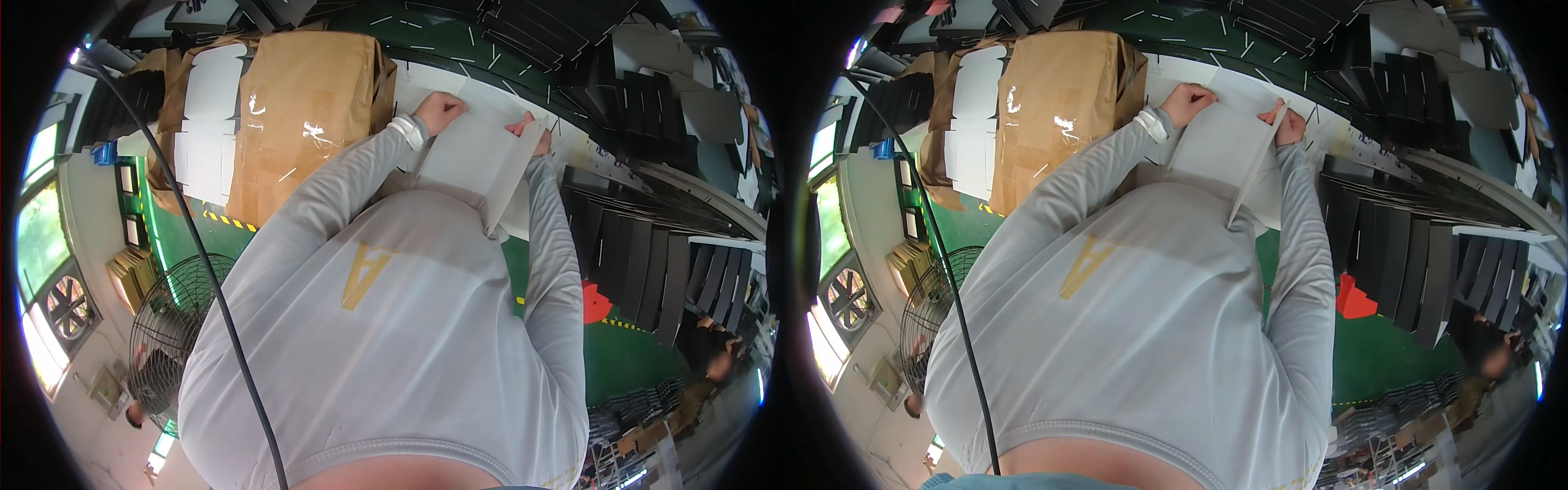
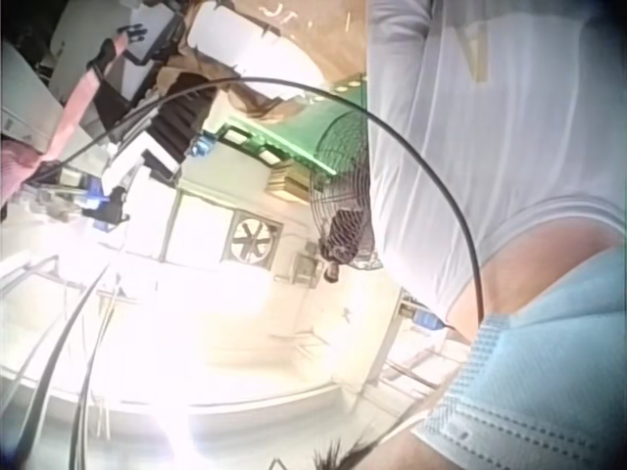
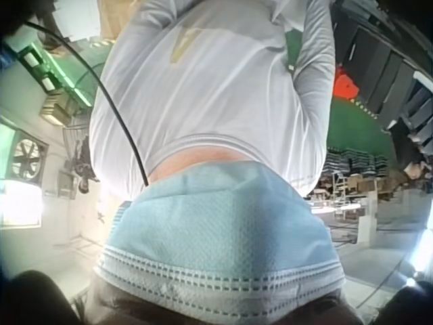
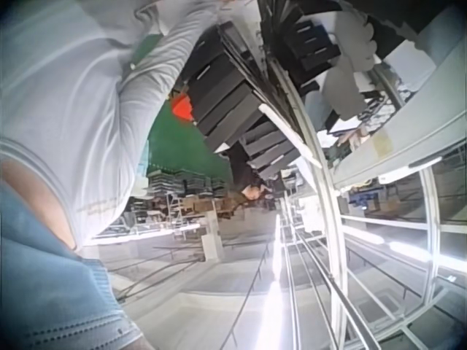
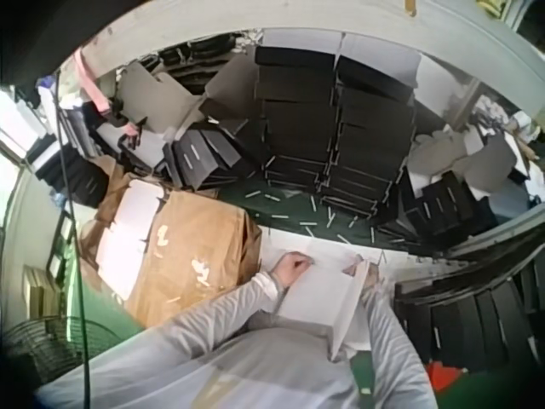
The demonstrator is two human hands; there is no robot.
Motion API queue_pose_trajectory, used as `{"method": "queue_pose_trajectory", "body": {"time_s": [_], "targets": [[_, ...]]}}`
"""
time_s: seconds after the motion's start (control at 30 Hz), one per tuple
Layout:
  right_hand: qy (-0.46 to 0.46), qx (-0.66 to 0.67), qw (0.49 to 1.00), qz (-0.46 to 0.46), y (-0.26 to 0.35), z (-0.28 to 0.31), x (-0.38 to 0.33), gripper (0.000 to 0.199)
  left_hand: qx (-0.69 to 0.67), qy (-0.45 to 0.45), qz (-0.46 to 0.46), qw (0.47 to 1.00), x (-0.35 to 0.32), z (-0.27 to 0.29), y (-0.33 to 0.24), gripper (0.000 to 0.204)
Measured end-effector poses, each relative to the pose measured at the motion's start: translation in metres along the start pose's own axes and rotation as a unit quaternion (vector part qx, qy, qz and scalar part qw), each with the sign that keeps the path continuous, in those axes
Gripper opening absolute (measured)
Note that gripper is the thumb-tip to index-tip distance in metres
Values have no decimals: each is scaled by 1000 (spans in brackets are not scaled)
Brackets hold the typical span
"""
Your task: Folding cardboard boxes at an industrial assembly station.
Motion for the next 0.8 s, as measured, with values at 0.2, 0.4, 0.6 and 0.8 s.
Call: {"method": "queue_pose_trajectory", "body": {"time_s": [0.2,0.4,0.6,0.8], "targets": [[-7,-9,1000,0,-3,1,0,48,7,4,-2,1000,0,-1,2,19],[0,0,1000,6,-5,-4,-2,50,39,-27,13,999,-4,-2,-1,19],[3,-32,999,41,5,-5,-5,49,76,-96,3,992,-9,5,-10,18],[12,-33,999,16,-1,-9,0,48,68,-33,-16,997,-4,5,2,16]]}}
Point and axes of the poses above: each hand's wrist, its own x-axis towards the middle knuckle, its own z-axis out of the back of the hand, y = z × x, the point moved 8 cm from there along x, towards the middle knuckle, and after that the axes turned 3 degrees about x, right-handed, at the moved point
